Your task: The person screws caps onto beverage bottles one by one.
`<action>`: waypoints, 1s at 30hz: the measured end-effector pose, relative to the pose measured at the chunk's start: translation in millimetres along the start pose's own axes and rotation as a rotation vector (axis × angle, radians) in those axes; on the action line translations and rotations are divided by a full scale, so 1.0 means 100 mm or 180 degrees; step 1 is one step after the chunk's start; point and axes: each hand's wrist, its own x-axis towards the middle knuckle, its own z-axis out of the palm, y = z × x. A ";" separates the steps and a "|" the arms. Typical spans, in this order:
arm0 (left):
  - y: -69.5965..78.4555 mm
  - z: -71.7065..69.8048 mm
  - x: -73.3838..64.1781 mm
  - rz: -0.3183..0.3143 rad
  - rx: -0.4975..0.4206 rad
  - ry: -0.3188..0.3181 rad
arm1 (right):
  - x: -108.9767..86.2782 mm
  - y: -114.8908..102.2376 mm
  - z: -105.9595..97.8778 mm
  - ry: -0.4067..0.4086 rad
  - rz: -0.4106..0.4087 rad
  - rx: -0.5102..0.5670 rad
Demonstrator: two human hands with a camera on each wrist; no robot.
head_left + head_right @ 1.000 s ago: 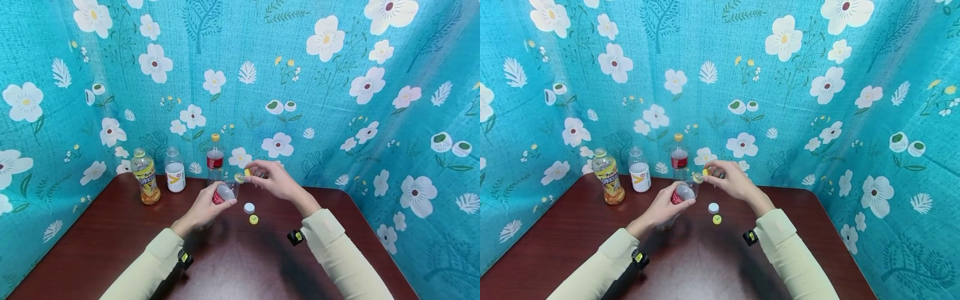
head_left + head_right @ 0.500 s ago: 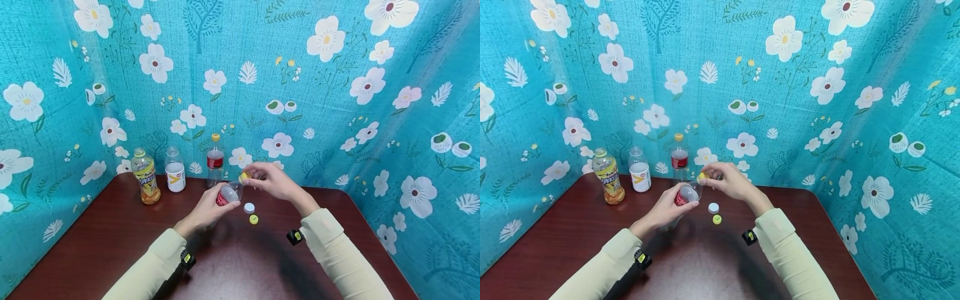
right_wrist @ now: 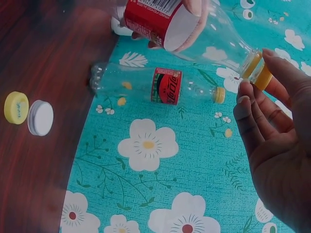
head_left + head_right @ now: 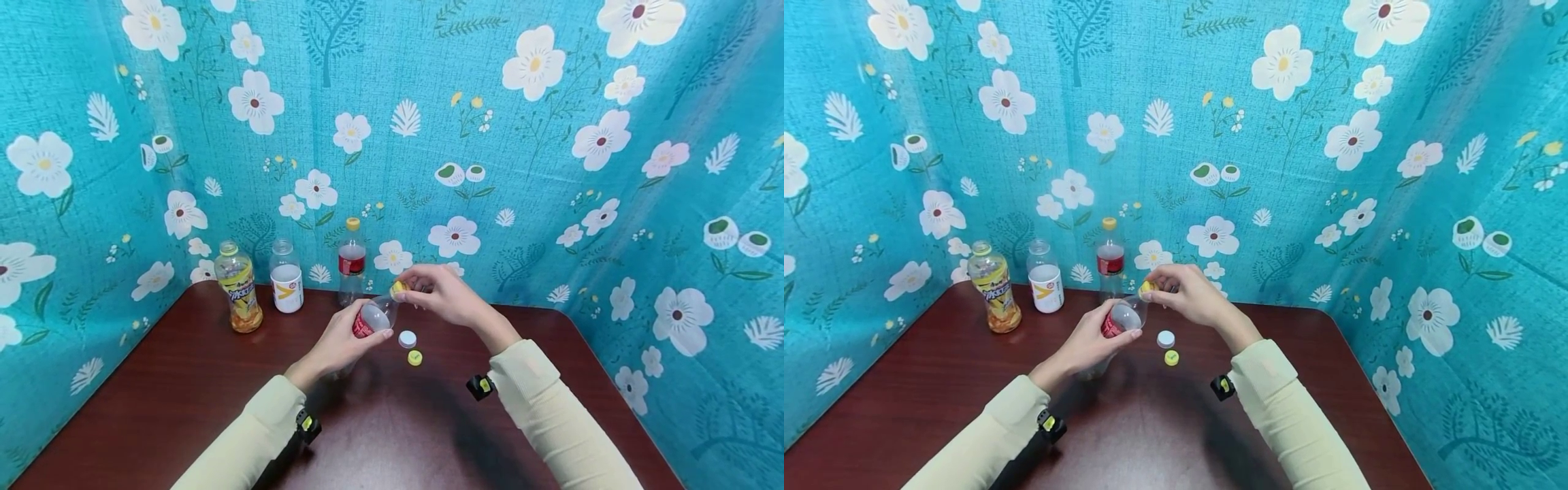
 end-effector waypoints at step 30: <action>0.06 0.05 0.00 0.0132 -0.0209 -0.0166 | -0.02 -0.11 -0.07 -0.0041 0.0035 -0.0184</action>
